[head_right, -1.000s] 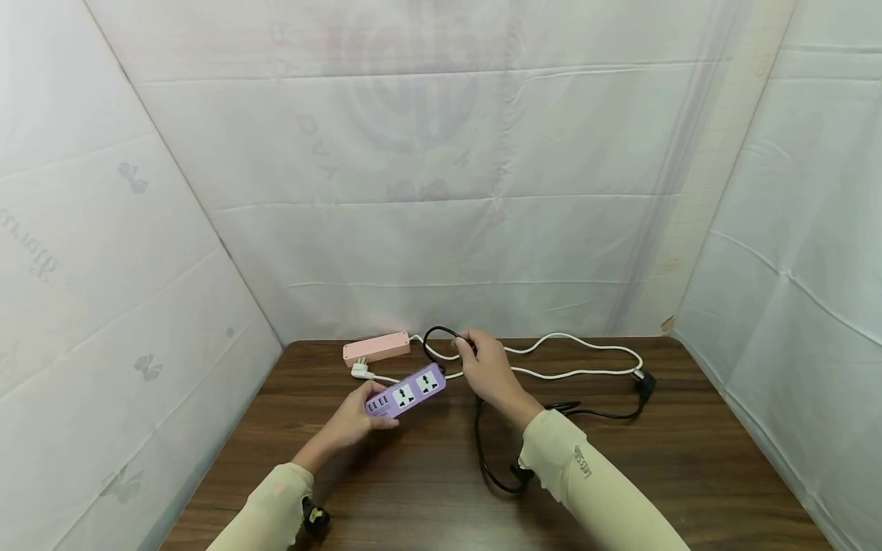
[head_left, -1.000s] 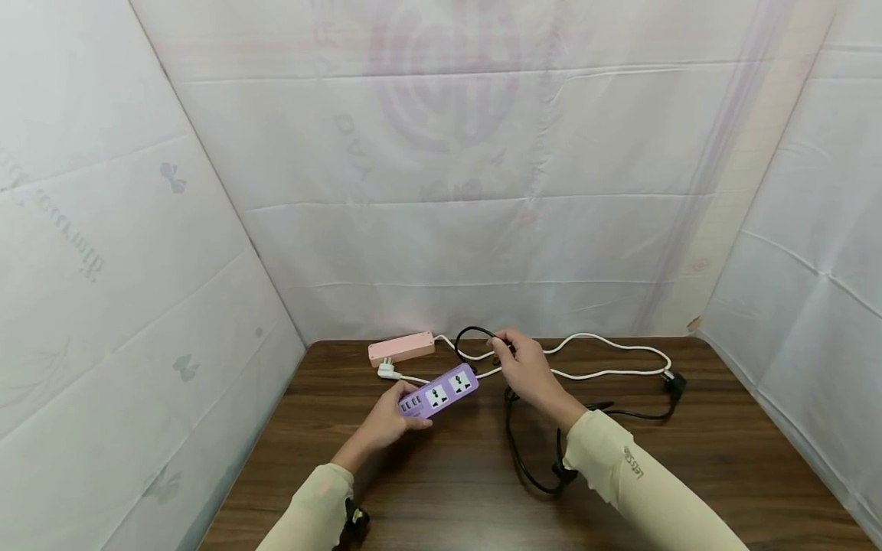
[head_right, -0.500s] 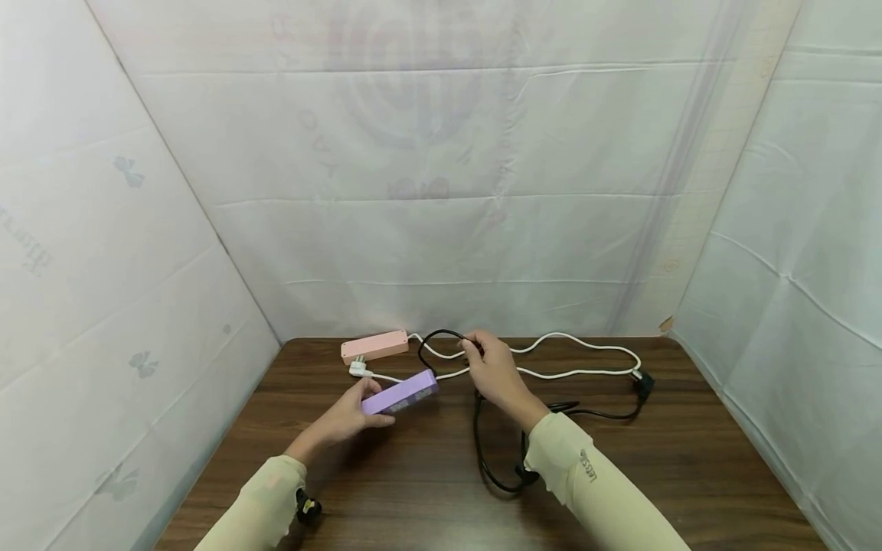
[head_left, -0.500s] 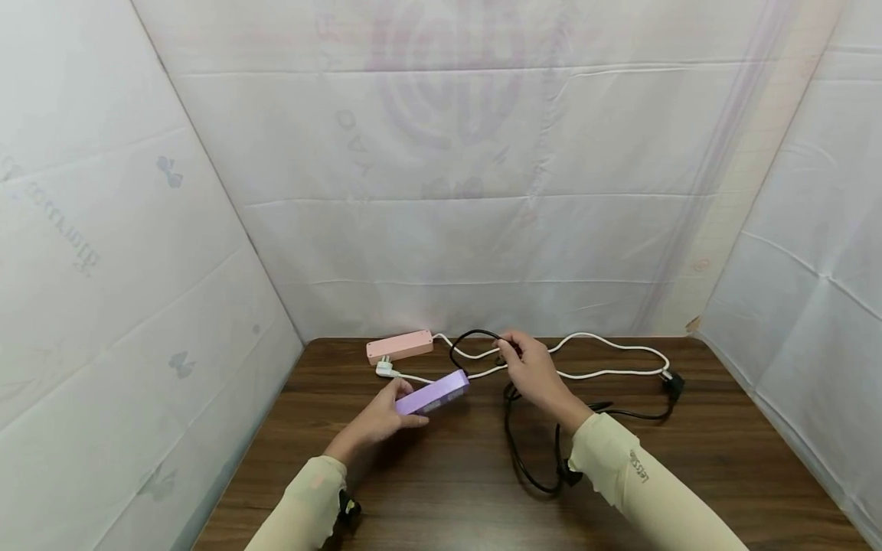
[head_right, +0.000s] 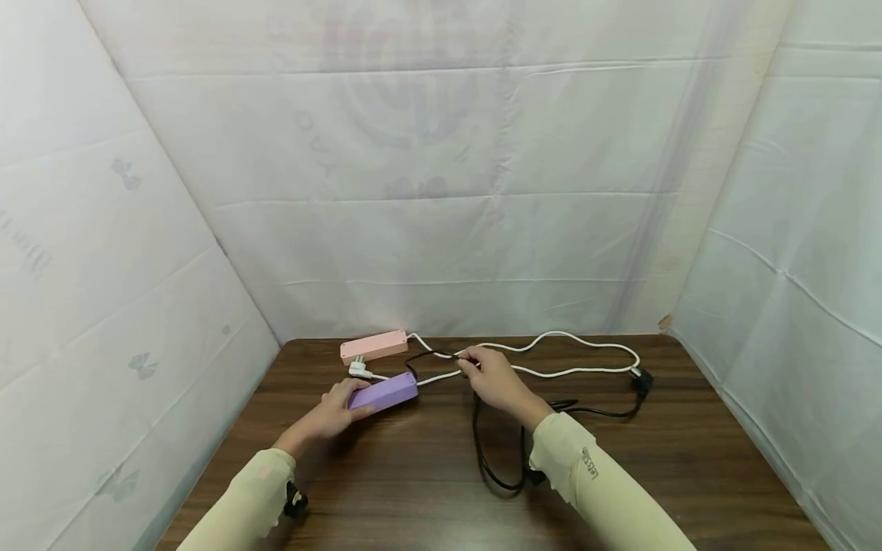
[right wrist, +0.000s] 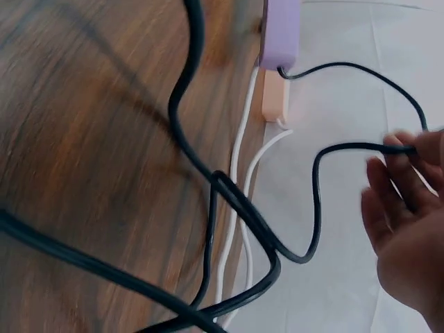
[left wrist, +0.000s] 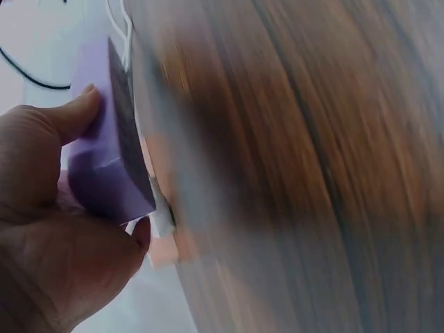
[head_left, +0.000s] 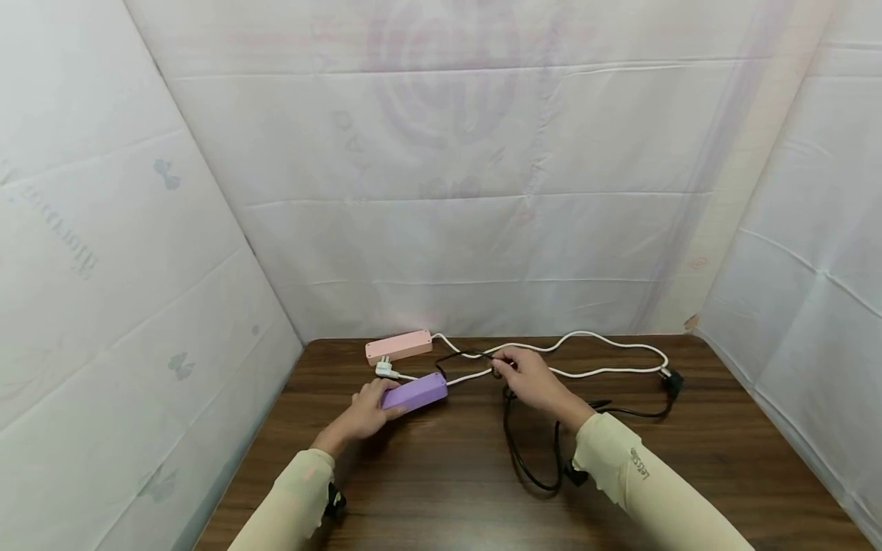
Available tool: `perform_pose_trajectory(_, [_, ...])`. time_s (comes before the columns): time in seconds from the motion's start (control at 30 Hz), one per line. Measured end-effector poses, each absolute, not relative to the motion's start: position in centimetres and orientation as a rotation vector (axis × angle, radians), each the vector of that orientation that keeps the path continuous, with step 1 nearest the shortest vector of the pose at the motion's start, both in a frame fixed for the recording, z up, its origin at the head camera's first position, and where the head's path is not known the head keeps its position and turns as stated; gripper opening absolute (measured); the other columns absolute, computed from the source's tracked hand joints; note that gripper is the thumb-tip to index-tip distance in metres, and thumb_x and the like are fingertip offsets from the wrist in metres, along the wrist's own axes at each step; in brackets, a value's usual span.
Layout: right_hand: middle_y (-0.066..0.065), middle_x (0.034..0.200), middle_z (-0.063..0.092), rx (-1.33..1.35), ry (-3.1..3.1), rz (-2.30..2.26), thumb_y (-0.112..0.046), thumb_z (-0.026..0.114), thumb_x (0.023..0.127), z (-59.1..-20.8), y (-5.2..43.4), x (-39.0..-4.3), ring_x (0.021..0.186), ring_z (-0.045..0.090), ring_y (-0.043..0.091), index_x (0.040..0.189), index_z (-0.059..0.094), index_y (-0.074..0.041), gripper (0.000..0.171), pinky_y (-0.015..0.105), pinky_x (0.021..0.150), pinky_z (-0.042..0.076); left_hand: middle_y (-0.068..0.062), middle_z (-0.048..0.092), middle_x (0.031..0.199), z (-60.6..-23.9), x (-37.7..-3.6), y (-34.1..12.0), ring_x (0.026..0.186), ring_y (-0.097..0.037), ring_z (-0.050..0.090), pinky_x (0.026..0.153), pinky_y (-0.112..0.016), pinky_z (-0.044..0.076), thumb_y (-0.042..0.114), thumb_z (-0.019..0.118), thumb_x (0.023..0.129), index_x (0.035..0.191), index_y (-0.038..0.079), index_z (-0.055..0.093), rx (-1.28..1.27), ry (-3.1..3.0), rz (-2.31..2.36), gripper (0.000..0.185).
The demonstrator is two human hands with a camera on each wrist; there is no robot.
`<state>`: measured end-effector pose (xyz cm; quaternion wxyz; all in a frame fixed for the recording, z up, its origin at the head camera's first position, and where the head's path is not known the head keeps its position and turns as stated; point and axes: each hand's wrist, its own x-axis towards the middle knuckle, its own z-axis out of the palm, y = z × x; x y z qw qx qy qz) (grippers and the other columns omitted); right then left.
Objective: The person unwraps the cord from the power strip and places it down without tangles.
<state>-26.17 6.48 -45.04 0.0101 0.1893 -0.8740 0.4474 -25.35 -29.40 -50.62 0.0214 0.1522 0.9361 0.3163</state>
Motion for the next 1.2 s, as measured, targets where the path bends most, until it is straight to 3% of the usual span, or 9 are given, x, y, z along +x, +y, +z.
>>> perform_pose_trajectory(0.27, [0.004, 0.106, 0.078, 0.858, -2.866, 1.158, -0.017, 0.064, 0.107, -45.9, 6.6, -25.8, 0.087, 0.064, 0.008, 0.115, 0.076, -0.011, 0.016, 0.029, 0.076, 0.054, -0.022, 0.063, 0.134, -52.1, -26.5, -31.1, 0.116, -0.037, 0.051, 0.094, -0.055, 0.027, 0.022, 0.08, 0.093, 0.134, 0.008, 0.058, 0.408, 2.839, 0.947, 0.049])
perform_pose_trajectory(0.43, [0.003, 0.109, 0.077, 0.964, -2.928, 0.974, -0.017, 0.064, 0.107, -46.2, 7.1, -25.1, 0.097, 0.07, 0.013, 0.117, 0.076, -0.008, 0.018, 0.035, 0.083, 0.057, -0.028, 0.059, 0.136, -51.5, -26.8, -31.0, 0.118, -0.044, 0.051, 0.094, -0.059, 0.028, 0.016, 0.083, 0.088, 0.135, 0.005, 0.054, 0.381, 2.858, 0.869, 0.055])
perform_pose_trajectory(0.6, [0.004, 0.114, 0.077, 0.955, -2.91, 0.935, -0.017, 0.062, 0.108, -46.2, 8.6, -24.3, 0.101, 0.071, 0.016, 0.12, 0.075, -0.008, 0.019, 0.037, 0.086, 0.059, -0.027, 0.06, 0.134, -51.1, -27.0, -30.7, 0.119, -0.043, 0.051, 0.094, -0.058, 0.028, 0.011, 0.085, 0.084, 0.135, 0.007, 0.054, 0.311, 2.877, 0.825, 0.06])
perform_pose_trajectory(0.73, [0.006, 0.11, 0.079, 0.822, -2.767, 1.007, -0.012, 0.063, 0.107, -45.8, 11.0, -24.1, 0.095, 0.071, 0.014, 0.116, 0.076, -0.009, 0.016, 0.034, 0.081, 0.058, -0.026, 0.061, 0.131, -51.0, -27.3, -30.9, 0.119, -0.042, 0.051, 0.093, -0.056, 0.029, 0.011, 0.086, 0.083, 0.137, 0.009, 0.057, 0.274, 2.903, 0.801, 0.061])
perform_pose_trajectory(0.9, [0.012, 0.11, 0.078, 0.557, -2.635, 0.989, -0.008, 0.064, 0.105, -45.2, 15.6, -24.4, 0.098, 0.072, 0.024, 0.116, 0.075, -0.005, 0.015, 0.043, 0.084, 0.059, -0.027, 0.061, 0.128, -51.1, -27.5, -31.8, 0.116, -0.044, 0.051, 0.089, -0.052, 0.029, 0.013, 0.086, 0.081, 0.132, 0.009, 0.059, 0.259, 2.938, 0.755, 0.058])
perform_pose_trajectory(1.07, [0.018, 0.098, 0.075, 0.153, -2.637, 0.874, -0.017, 0.063, 0.105, -45.7, 21.8, -25.2, 0.087, 0.069, 0.031, 0.111, 0.072, 0.002, 0.022, 0.043, 0.077, 0.053, -0.027, 0.061, 0.127, -51.4, -27.7, -32.9, 0.115, -0.045, 0.05, 0.087, -0.05, 0.028, 0.013, 0.085, 0.08, 0.131, 0.009, 0.061, 0.205, 2.94, 0.755, 0.057])
perform_pose_trajectory(1.2, [0.026, 0.099, 0.073, -0.193, -2.74, 0.796, -0.029, 0.058, 0.106, -46.9, 26.6, -25.3, 0.083, 0.069, 0.038, 0.109, 0.068, 0.005, 0.036, 0.046, 0.066, 0.052, -0.028, 0.059, 0.131, -51.5, -27.9, -33.6, 0.119, -0.045, 0.05, 0.088, -0.051, 0.03, 0.013, 0.084, 0.08, 0.134, 0.011, 0.061, 0.164, 2.93, 0.746, 0.058])
